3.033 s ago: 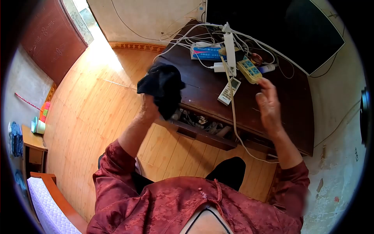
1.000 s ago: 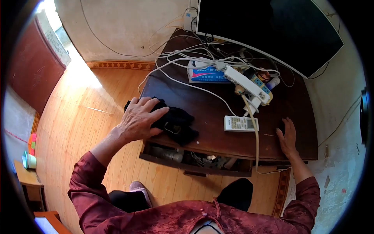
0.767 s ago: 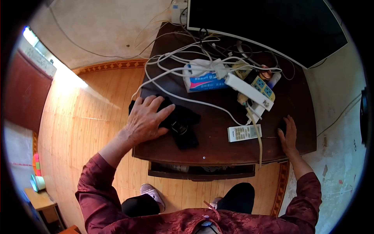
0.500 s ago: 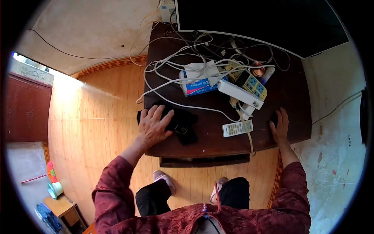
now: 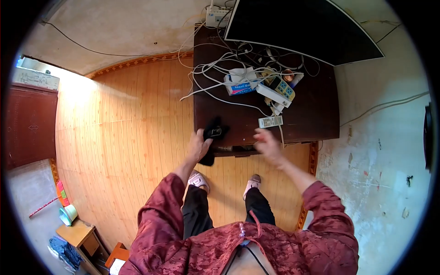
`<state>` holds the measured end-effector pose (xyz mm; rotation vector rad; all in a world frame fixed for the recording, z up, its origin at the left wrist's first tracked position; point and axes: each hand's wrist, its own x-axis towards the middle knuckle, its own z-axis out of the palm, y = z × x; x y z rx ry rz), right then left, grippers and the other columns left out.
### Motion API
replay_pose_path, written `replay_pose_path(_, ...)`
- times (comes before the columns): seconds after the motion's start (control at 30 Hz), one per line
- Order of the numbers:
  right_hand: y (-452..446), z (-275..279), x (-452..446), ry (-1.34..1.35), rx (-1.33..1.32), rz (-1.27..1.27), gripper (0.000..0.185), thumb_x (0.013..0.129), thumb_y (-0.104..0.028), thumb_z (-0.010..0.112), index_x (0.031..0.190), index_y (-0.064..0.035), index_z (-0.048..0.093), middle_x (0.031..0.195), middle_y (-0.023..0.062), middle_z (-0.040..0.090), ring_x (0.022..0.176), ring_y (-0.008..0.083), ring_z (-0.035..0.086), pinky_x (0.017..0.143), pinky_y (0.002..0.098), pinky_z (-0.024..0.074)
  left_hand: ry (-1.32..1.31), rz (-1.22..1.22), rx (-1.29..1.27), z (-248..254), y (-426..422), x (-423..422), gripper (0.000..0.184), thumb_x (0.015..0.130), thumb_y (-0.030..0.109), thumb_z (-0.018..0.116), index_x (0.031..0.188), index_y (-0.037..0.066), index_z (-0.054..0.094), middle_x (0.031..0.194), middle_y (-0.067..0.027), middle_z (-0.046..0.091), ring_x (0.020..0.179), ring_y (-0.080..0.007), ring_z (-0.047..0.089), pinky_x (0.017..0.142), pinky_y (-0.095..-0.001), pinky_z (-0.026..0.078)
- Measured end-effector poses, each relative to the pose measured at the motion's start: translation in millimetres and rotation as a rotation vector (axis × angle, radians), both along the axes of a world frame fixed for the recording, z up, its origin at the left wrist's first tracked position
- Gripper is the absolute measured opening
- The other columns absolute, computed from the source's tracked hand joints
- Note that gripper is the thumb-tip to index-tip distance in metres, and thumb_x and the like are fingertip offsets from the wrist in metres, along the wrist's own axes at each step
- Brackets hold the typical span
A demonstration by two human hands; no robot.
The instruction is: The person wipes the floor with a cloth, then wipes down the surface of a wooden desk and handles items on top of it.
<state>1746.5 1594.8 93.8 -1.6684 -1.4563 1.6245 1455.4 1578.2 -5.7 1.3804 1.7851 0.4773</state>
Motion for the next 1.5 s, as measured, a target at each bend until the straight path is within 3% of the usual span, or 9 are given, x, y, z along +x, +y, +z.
replay_pose_path(0.13,-64,-41,-110,0.317,-0.132,0.135,0.092,0.082,-0.045,0.069,0.147,-0.0068,0.018,0.146,0.0206,0.031,0.135,0.0287,0.03,0.107,0.035,0.0299,-1.039,0.434,-0.393,44,-76,-18,0.04,0.089,0.032,0.059,0.12,0.009,0.051,0.112,-0.0079,0.056,0.092,-0.0204,0.06,0.073,-0.0328,0.053)
replay_pose_path(0.2,-77,5,-162,0.464,-0.365,0.149,0.097,0.081,-0.045,0.07,0.147,-0.0024,0.014,0.148,0.0181,0.027,0.138,0.0272,0.026,0.111,0.0341,0.0227,-1.234,0.713,-0.645,54,-108,-19,0.062,0.091,0.055,0.049,0.135,0.012,0.041,0.131,-0.0085,0.046,0.121,-0.0206,0.043,0.099,-0.0385,0.04)
replay_pose_path(0.3,-88,4,-184,0.335,-0.325,0.043,0.075,0.078,-0.024,0.068,0.14,-0.0016,0.032,0.127,0.0105,0.051,0.117,0.0206,0.048,0.101,0.0328,0.0379,-2.015,0.535,-0.561,66,-130,-52,0.072,0.088,0.061,0.048,0.142,0.016,0.032,0.139,-0.0096,0.039,0.128,-0.0232,0.038,0.105,-0.0415,0.033)
replay_pose_path(0.4,-73,-1,-185,0.442,-0.415,-0.166,0.056,0.076,-0.01,0.061,0.129,-0.0015,0.047,0.109,0.0057,0.06,0.098,0.0161,0.057,0.088,0.0312,0.0471,-1.466,0.464,-0.55,102,-138,-104,0.081,0.086,0.059,0.055,0.147,0.016,0.024,0.139,-0.0143,0.042,0.125,-0.0255,0.043,0.098,-0.04,0.04)
replay_pose_path(0.6,-10,-53,-178,-0.411,0.525,0.208,0.062,0.074,-0.014,0.07,0.131,-0.0126,0.046,0.136,0.0205,0.038,0.123,0.0402,0.039,0.1,0.0484,0.0361,-0.529,0.699,-0.681,57,-255,-182,0.063,0.084,0.04,0.065,0.134,0.006,0.044,0.11,-0.0057,0.057,0.097,-0.0174,0.054,0.079,-0.0311,0.046)
replay_pose_path(0.7,-17,-84,-177,-0.706,0.607,0.518,0.068,0.071,-0.014,0.071,0.133,-0.0257,0.046,0.148,0.017,0.019,0.132,0.0467,0.02,0.099,0.0669,0.0266,-0.461,0.845,-0.803,45,-340,-186,0.058,0.083,0.037,0.066,0.128,0.006,0.048,0.097,-0.0025,0.056,0.085,-0.0151,0.053,0.071,-0.0335,0.047)
replay_pose_path(1.03,128,-105,-215,-0.597,0.827,0.552,0.047,0.077,-0.006,0.061,0.122,-0.0217,0.057,0.136,0.0153,0.039,0.121,0.0393,0.039,0.091,0.0544,0.0377,-0.422,0.939,-1.064,66,-365,-98,0.057,0.082,0.029,0.065,0.128,0.001,0.047,0.095,-0.0063,0.058,0.082,-0.0176,0.056,0.068,-0.0342,0.048)
replay_pose_path(1.27,217,-46,-231,-0.006,-0.341,0.288,0.037,0.082,-0.005,0.057,0.119,-0.0094,0.056,0.108,0.0101,0.061,0.102,0.02,0.056,0.087,0.0323,0.0439,-0.597,0.998,-0.877,74,-316,-61,0.056,0.085,0.03,0.064,0.13,0.001,0.047,0.103,-0.0066,0.058,0.09,-0.0181,0.057,0.074,-0.0336,0.049)
replay_pose_path(1.5,326,-34,-225,-0.308,0.836,0.545,0.036,0.076,-0.005,0.063,0.111,-0.0091,0.058,0.116,0.0137,0.054,0.112,0.0353,0.049,0.093,0.0393,0.0416,-0.58,1.131,-0.931,82,-324,-42,0.056,0.086,0.028,0.064,0.132,0.001,0.044,0.104,-0.0081,0.058,0.09,-0.0187,0.058,0.071,-0.0334,0.049)
